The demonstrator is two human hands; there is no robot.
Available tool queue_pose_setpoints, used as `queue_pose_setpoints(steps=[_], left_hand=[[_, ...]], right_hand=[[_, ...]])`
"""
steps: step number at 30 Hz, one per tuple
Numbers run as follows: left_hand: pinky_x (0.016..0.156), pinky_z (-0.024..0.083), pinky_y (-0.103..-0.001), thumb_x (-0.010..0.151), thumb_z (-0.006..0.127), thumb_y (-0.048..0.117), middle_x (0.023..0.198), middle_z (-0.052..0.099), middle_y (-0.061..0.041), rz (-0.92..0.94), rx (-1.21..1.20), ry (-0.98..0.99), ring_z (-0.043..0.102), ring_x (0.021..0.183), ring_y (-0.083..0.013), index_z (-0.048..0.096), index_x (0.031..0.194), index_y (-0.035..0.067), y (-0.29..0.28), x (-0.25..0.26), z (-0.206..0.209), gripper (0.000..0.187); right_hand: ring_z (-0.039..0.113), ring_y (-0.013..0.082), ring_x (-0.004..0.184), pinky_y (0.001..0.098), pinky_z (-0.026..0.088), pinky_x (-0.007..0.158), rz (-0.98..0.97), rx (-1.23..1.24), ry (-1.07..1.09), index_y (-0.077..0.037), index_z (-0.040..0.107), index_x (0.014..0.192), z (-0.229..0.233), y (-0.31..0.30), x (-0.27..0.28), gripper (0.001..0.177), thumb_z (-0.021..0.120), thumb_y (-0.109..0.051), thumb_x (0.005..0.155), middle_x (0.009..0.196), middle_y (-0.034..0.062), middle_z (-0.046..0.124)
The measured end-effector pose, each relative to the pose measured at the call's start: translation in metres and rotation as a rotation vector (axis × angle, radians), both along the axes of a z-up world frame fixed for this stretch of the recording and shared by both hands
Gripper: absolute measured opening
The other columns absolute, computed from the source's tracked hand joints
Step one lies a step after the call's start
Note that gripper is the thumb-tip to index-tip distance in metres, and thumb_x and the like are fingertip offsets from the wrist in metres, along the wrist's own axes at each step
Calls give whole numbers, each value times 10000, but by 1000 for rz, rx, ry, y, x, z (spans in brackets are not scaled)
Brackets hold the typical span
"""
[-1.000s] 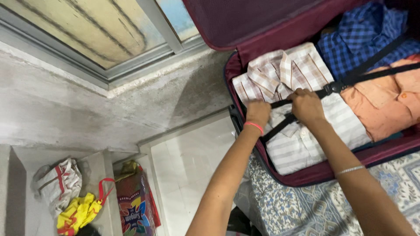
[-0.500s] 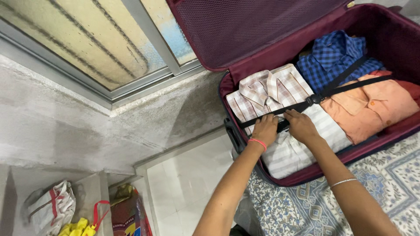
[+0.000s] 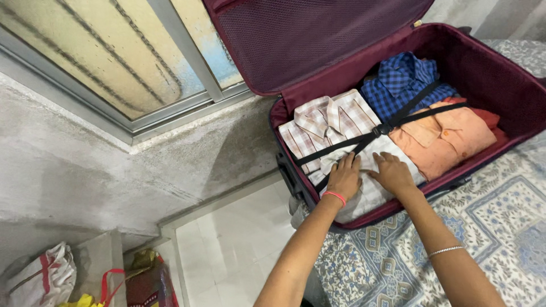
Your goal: The person folds a blue checkered shirt and places it into a suitcase with other folded clothes, then tightens the internal straps and zips the suitcase closed.
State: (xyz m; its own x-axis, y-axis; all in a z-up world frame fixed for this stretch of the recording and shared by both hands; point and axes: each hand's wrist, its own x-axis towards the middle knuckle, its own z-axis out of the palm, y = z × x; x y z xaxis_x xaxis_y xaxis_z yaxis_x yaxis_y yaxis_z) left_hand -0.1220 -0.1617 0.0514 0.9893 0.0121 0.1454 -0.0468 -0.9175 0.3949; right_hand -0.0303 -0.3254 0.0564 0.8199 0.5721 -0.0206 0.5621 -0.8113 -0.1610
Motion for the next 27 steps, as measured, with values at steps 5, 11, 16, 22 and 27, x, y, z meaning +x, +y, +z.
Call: queue_pose_setpoints(steps=[5,11,16,22,27], left_hand=[[1092,463,-482,924,654,220,1341,621,-82,-105,102,83,533,1348,-269,685,1239,77,-16,-12,5,347],[1008,438,-524,819,666,167,1376,590,-66,-59,136,52,508,1302,-275,734,1120,88,-18,-27,4,319],[1049,413,-527,798,671,163,1429,568,-70,-49,98,-27,473,1364,-288,731,1150,91,-12,-28,0,365],[1202,351,-514,862,681,194,1361,613,-60,-53,131,74,471,1411,-256,746,1138,147,-11,-14,16,288],[1117,401,-479,889,658,178,1365,603,-91,-26,-90,-107,515,1339,-280,686,1266,113,8,21,32,384]], right_hand=[[642,346,1233,456,533,1011,-26,-153,311,-222,654,1349,14,-1,-14,504,721,-399,882,1284,169,651],[656,381,1177,468,528,1002,135,-194,392,-168,635,1315,-4,-10,-9,423,612,-387,953,1276,217,640],[643,356,1213,494,533,990,-23,-262,259,-165,665,1274,2,-15,-11,399,577,-403,967,1290,184,653],[671,366,1171,474,527,1018,-37,-228,384,-184,717,1261,6,-17,8,383,555,-409,996,1255,164,703],[683,375,1148,480,532,1011,-137,78,250,-177,738,1265,32,-24,29,359,591,-330,976,1245,176,716]])
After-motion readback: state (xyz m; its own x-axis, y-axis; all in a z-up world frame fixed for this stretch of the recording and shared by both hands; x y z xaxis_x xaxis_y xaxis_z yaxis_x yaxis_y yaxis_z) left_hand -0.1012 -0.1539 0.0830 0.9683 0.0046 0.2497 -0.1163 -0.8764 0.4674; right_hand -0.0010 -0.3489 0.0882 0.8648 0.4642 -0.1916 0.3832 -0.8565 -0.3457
